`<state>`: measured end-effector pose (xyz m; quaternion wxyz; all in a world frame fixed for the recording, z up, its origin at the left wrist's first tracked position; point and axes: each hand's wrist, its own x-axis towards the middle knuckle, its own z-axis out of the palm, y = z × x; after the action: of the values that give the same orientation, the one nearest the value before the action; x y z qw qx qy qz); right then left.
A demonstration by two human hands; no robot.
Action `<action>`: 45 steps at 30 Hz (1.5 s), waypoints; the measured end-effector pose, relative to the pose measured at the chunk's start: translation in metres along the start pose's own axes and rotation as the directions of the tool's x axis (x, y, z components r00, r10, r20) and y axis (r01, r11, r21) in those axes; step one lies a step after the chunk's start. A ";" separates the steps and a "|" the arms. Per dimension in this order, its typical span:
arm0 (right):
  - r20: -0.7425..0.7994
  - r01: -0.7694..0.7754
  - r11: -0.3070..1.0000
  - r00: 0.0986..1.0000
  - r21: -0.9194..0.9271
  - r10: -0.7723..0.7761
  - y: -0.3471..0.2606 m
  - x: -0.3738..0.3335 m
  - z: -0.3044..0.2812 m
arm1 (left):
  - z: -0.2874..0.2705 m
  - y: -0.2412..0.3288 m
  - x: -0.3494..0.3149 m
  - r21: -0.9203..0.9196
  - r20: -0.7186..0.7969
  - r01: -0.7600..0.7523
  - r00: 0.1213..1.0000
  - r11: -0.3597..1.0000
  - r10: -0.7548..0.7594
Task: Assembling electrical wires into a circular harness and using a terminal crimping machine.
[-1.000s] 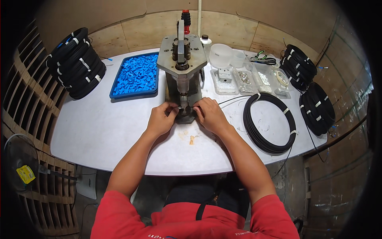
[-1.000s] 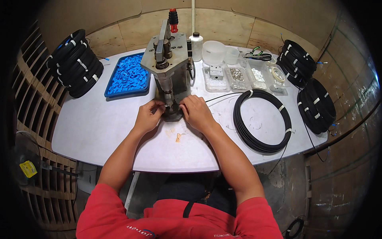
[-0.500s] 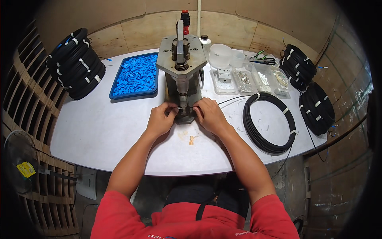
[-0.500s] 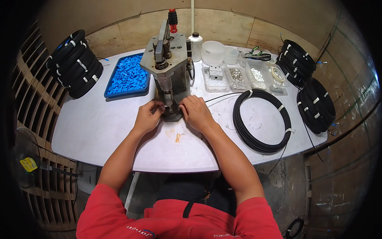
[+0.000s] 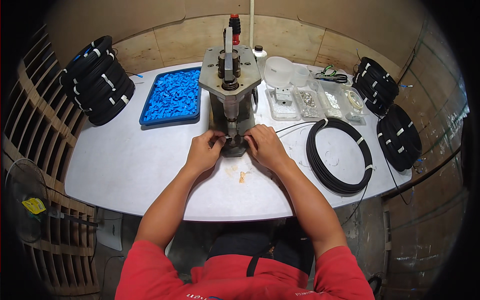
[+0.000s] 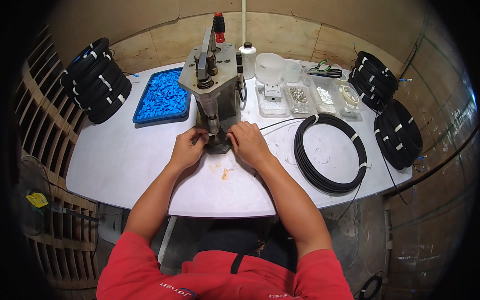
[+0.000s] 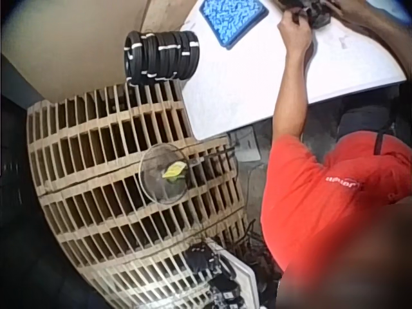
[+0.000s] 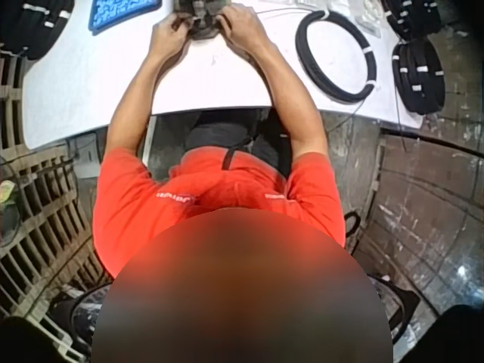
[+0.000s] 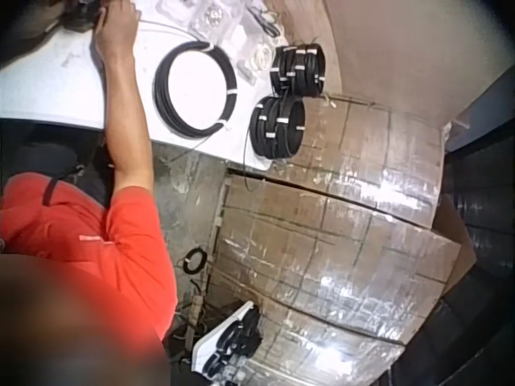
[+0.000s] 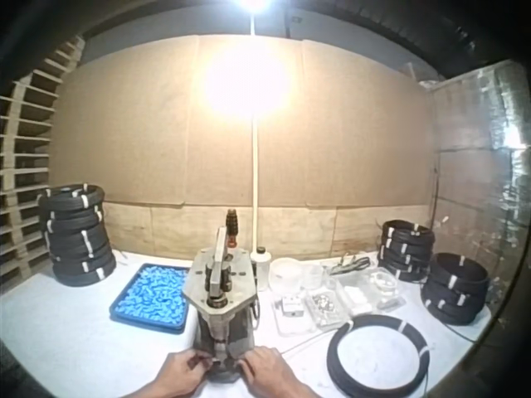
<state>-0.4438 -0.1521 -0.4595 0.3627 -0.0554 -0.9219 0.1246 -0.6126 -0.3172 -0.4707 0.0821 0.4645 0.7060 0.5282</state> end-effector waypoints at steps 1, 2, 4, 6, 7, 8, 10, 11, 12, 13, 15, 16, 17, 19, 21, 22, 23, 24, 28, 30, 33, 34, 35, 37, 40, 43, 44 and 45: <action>0.000 0.001 1.000 1.000 0.001 -0.001 -0.001 0.000 0.000 | 0.000 0.000 0.000 0.003 -0.004 -0.004 1.000 1.000 0.004; 0.001 -0.001 1.000 1.000 0.005 0.001 -0.001 0.000 0.000 | 0.000 0.001 0.000 0.003 -0.006 -0.005 1.000 1.000 0.005; 0.003 -0.001 1.000 1.000 0.009 0.001 -0.001 0.000 -0.002 | 0.000 0.005 0.000 0.017 -0.004 -0.011 1.000 1.000 0.011; 0.001 -0.007 1.000 1.000 0.011 0.007 -0.001 -0.003 -0.001 | 0.000 0.007 -0.001 0.009 -0.001 0.001 1.000 1.000 -0.001; 0.001 -0.008 1.000 1.000 0.012 0.008 -0.001 -0.003 -0.001 | -0.001 0.007 -0.001 0.001 0.002 0.012 1.000 1.000 -0.012; -0.004 -0.005 1.000 1.000 0.006 0.005 -0.001 -0.002 0.000 | -0.001 0.008 -0.002 0.002 0.003 0.013 1.000 1.000 -0.013; -0.009 -0.003 1.000 1.000 0.001 0.003 0.000 -0.003 0.002 | -0.002 0.009 -0.002 0.007 -0.004 0.008 1.000 1.000 -0.008; -0.013 0.004 1.000 1.000 0.003 -0.004 -0.001 -0.003 0.001 | -0.002 0.008 -0.002 0.007 -0.005 0.008 1.000 1.000 -0.008; -0.016 0.010 1.000 1.000 0.004 -0.010 -0.001 -0.002 0.001 | -0.002 0.008 -0.002 0.011 -0.005 0.005 1.000 1.000 -0.005; -0.016 0.011 1.000 1.000 0.005 -0.011 -0.001 -0.002 0.001 | -0.002 0.007 -0.002 0.015 -0.004 0.001 1.000 1.000 -0.001; -0.025 0.013 1.000 1.000 0.006 -0.013 -0.001 -0.002 0.001 | -0.001 0.009 -0.003 0.004 -0.004 0.007 1.000 1.000 -0.007; -0.025 0.015 1.000 1.000 0.007 -0.014 -0.001 -0.002 0.001 | -0.001 0.011 -0.003 -0.008 -0.001 0.013 1.000 1.000 -0.013; -0.028 0.012 1.000 1.000 0.001 -0.012 0.000 -0.002 0.001 | -0.001 0.011 -0.003 -0.009 -0.001 0.014 1.000 1.000 -0.014; -0.030 0.008 1.000 1.000 -0.006 -0.008 0.001 -0.004 0.001 | -0.001 0.012 -0.003 0.004 0.002 -0.001 1.000 1.000 0.001; -0.035 0.019 1.000 0.999 0.010 -0.019 0.000 -0.002 0.001 | -0.001 0.011 -0.003 0.021 0.002 0.005 1.000 1.000 -0.005; -0.034 0.019 1.000 0.999 0.010 -0.019 -0.001 -0.002 0.001 | -0.001 0.010 -0.003 0.037 0.003 0.011 1.000 0.999 -0.011; -0.031 0.015 1.000 0.999 0.006 -0.015 -0.001 -0.002 0.001 | -0.001 0.009 -0.002 0.037 0.004 0.010 1.000 0.999 -0.010; -0.027 0.012 1.000 1.000 0.003 -0.012 -0.002 -0.002 0.000 | 0.000 0.007 -0.002 0.022 -0.001 0.008 1.000 1.000 -0.008; -0.031 0.014 1.000 0.999 0.006 -0.013 -0.003 0.000 -0.001 | 0.002 0.002 -0.001 0.016 -0.014 0.001 1.000 1.000 -0.001; -0.020 0.007 1.000 1.000 0.008 -0.007 -0.001 -0.001 0.000 | 0.003 0.002 0.000 0.015 -0.015 0.003 1.000 1.000 -0.003; -0.027 0.014 1.000 1.000 0.002 -0.014 0.001 -0.002 0.000 | 0.003 0.006 0.001 0.021 -0.015 0.007 1.000 1.000 -0.007; -0.027 0.013 1.000 1.000 0.002 -0.013 0.001 -0.002 0.000 | 0.003 0.008 0.001 0.027 -0.013 0.009 1.000 1.000 -0.008; -0.025 0.010 1.000 1.000 0.012 -0.009 0.000 -0.002 0.001 | 0.003 0.006 0.001 0.029 -0.014 0.010 1.000 1.000 -0.009; -0.023 0.007 1.000 1.000 0.024 -0.006 -0.001 -0.001 0.002 | 0.002 0.002 0.000 0.018 -0.019 -0.001 1.000 1.000 0.001; -0.014 -0.009 1.000 1.000 0.024 0.010 0.000 -0.002 0.001 | 0.003 0.002 0.001 -0.010 -0.012 0.004 1.000 1.000 -0.005; -0.022 -0.002 1.000 1.000 0.018 0.002 0.001 -0.003 0.002 | 0.004 0.001 0.002 -0.017 -0.009 -0.002 1.000 1.000 0.001; -0.013 0.002 1.000 1.000 0.025 -0.002 0.001 -0.004 0.003 | 0.003 0.002 0.001 -0.017 -0.010 0.000 1.000 1.000 -0.001; -0.005 0.006 0.999 1.000 0.031 -0.006 0.000 -0.003 0.003 | 0.002 0.002 0.000 -0.019 -0.013 0.009 1.000 1.000 -0.009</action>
<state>-0.4433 -0.1537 -0.4638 0.3659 -0.0473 -0.9192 0.1377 -0.6104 -0.3155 -0.4695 0.0843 0.4569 0.7036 0.5377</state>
